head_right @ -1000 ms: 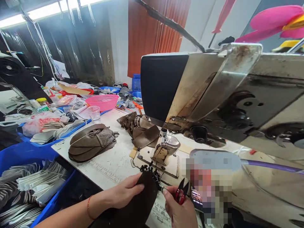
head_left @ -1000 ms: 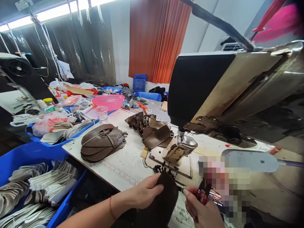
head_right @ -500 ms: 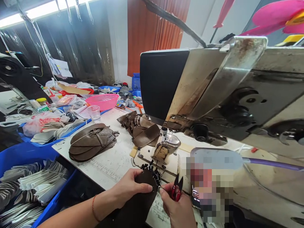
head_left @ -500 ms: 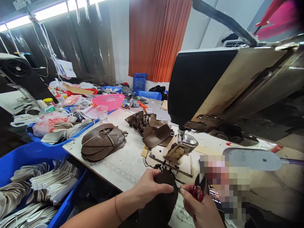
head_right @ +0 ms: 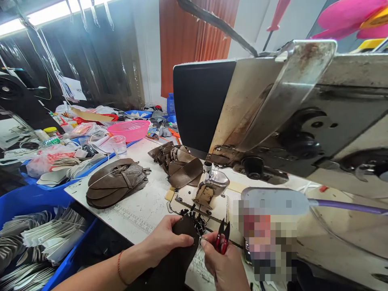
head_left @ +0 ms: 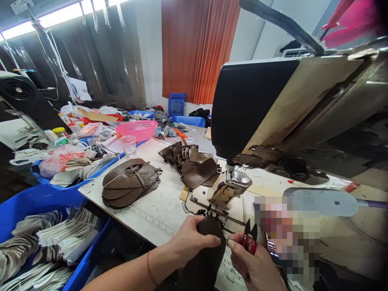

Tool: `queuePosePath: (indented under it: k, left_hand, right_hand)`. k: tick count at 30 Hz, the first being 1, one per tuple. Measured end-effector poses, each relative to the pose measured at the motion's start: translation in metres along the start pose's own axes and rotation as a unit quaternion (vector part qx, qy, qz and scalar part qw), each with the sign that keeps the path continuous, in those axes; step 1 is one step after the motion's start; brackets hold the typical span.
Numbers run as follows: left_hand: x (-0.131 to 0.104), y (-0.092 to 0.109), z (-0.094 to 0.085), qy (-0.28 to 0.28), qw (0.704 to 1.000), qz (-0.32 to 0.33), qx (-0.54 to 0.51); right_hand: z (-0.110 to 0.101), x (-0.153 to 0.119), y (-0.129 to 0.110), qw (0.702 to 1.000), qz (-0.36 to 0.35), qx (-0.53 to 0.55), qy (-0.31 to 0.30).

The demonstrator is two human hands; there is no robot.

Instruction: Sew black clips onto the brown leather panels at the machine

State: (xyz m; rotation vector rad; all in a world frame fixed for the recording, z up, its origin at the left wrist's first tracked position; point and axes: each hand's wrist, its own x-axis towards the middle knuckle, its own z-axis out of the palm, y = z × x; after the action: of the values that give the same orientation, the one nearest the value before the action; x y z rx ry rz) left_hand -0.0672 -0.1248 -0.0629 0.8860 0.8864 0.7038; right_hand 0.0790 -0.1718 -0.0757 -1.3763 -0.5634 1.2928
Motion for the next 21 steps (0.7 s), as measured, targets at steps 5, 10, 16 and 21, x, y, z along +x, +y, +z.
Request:
queuePosePath:
  k: [5, 10, 16, 21]
  left_hand:
    - [0.002, 0.001, 0.001, 0.016, 1.000, 0.001, 0.004]
    - [0.006, 0.013, 0.005, 0.039, 0.999, 0.015, 0.014]
    - [0.018, 0.045, 0.005, 0.024, 0.998, 0.049, 0.032]
    - [0.033, 0.075, 0.008, -0.001, 0.998, 0.035, 0.055]
  right_hand:
    - [0.001, 0.001, -0.001, 1.000, 0.001, -0.010, -0.009]
    - [0.008, 0.004, -0.008, 0.997, -0.040, -0.062, 0.000]
    - [0.005, 0.020, -0.041, 0.903, -0.332, -0.271, -0.033]
    - [-0.021, 0.045, -0.066, 0.667, -0.578, -0.451, -0.135]
